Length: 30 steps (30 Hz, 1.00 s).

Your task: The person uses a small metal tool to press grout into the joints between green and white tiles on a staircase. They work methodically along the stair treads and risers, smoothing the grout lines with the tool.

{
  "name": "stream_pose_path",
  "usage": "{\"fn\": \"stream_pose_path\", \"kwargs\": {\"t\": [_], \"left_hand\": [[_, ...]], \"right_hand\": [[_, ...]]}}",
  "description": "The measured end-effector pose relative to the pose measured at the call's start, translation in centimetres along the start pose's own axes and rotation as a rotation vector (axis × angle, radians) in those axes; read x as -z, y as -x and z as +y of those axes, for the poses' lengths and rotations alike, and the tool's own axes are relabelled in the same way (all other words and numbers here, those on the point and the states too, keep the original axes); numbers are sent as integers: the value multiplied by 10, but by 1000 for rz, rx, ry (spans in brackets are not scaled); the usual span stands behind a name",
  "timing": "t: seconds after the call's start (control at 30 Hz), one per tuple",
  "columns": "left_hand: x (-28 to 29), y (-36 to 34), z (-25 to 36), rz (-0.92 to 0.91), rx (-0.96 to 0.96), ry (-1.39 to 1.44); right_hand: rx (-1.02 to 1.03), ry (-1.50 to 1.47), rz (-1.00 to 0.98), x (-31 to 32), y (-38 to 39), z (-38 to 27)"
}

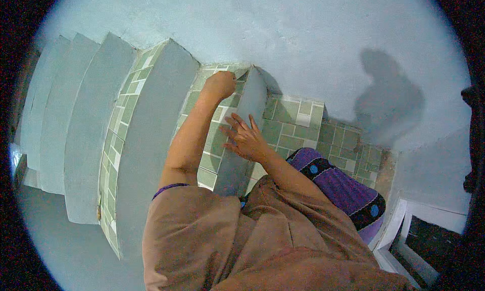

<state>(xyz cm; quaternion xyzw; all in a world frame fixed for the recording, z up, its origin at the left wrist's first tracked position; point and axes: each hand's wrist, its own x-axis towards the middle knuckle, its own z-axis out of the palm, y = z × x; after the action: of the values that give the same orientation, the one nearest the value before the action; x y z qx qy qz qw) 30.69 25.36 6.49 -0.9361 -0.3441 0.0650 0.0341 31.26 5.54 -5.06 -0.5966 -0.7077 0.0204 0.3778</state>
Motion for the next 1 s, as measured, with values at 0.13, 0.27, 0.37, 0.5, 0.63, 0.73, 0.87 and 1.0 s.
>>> {"fn": "stream_pose_path", "kwargs": {"t": [0.13, 0.27, 0.37, 0.5, 0.63, 0.73, 0.87, 1.0], "left_hand": [[-6, -5, -4, 0, 66, 14], [-5, -9, -7, 44, 44, 50], [1, -6, -12, -32, 0, -48], [0, -4, -10, -13, 81, -27], [-4, -2, -8, 30, 114, 88], [-1, 0, -14, 13, 68, 65], [-6, 5, -17, 16, 87, 45], [-10, 1, -16, 62, 123, 70]], "right_hand": [[19, -70, 39, -1, 1, 1], [5, -43, 4, 1, 1, 1], [-4, -31, -12, 5, 1, 0], [2, -8, -15, 8, 0, -2], [8, -57, 25, 7, 1, -1], [20, -62, 65, 4, 1, -1], [12, -10, 11, 2, 2, 0], [28, -16, 42, 4, 1, 0]]}}
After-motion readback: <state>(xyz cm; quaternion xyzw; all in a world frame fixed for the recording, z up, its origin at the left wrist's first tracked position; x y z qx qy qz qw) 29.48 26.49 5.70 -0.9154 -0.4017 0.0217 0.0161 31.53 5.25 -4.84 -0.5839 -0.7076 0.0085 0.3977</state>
